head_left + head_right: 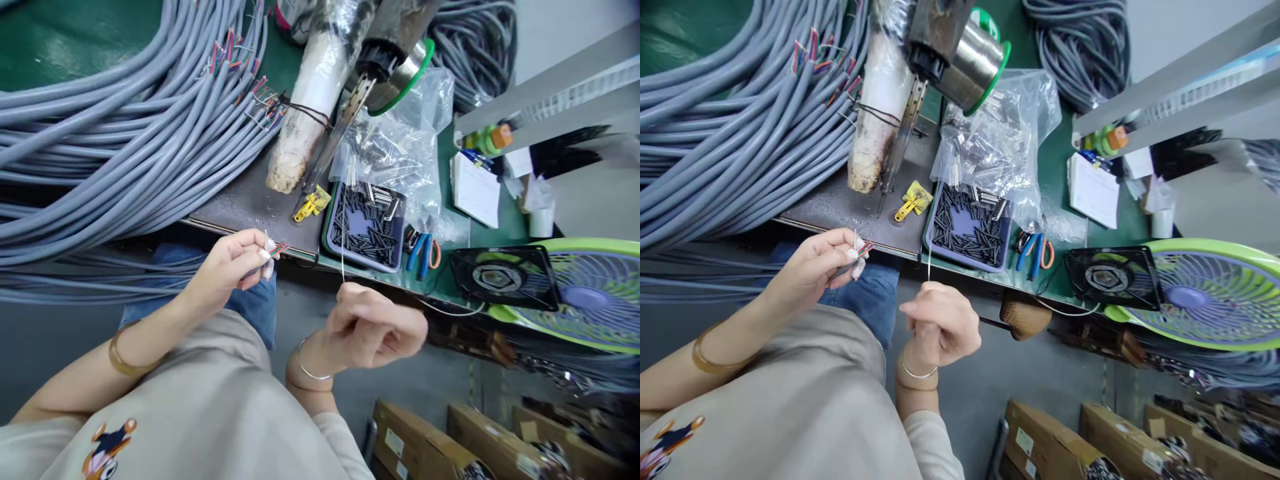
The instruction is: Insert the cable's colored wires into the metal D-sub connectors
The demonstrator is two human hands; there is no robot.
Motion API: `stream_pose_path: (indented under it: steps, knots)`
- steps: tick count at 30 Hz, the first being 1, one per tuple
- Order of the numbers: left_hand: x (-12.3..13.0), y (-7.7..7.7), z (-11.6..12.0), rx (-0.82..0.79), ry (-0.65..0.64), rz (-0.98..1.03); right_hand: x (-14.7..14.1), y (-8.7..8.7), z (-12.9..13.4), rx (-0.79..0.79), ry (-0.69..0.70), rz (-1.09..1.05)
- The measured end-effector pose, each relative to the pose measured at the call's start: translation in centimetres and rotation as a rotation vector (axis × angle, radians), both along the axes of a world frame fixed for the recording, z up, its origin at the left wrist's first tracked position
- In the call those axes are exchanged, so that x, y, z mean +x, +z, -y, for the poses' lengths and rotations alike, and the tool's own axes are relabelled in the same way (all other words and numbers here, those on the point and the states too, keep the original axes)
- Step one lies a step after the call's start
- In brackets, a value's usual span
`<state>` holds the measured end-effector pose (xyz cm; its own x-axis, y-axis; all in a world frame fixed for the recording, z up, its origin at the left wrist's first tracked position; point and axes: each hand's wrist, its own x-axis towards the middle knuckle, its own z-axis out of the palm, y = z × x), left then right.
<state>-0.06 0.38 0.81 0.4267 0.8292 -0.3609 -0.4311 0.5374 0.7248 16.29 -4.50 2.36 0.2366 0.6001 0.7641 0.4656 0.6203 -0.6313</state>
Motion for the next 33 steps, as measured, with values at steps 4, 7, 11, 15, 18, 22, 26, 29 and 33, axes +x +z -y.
stream_pose_path:
  steps: [4,7,11,15,18,22,26,29,33]
  knots:
    - [0.2,0.0,0.1,0.067,0.045,-0.063,-0.7,-0.6,0.0,-0.528,-0.133,0.056]
    - [0.3,-0.1,0.3,0.142,0.070,-0.161,-0.9,-1.4,-0.7,-0.666,0.014,0.017]
    - [0.4,-0.2,0.8,0.273,0.109,-0.278,-1.3,-1.7,-1.3,-0.676,0.102,-0.024]
    - [0.6,-0.3,1.2,0.367,0.154,-0.349,-1.6,-1.5,-1.4,-0.694,0.084,-0.050]
    - [0.6,-0.4,1.2,0.367,0.167,-0.336,-1.5,-1.6,-1.3,-0.736,0.096,-0.103]
    - [0.3,-0.4,0.9,0.294,0.146,-0.233,-1.3,-1.8,-1.3,-0.803,0.137,-0.156]
    - [-0.2,-0.3,0.6,0.197,0.083,-0.193,-1.3,-1.9,-1.4,-0.809,0.143,-0.174]
    - [-0.3,-0.4,0.5,0.167,0.070,-0.181,-1.4,-1.8,-1.3,-0.792,0.106,-0.142]
    - [-0.2,-0.5,0.5,0.155,0.084,-0.157,-1.7,-1.8,-1.2,-0.753,0.075,-0.109]
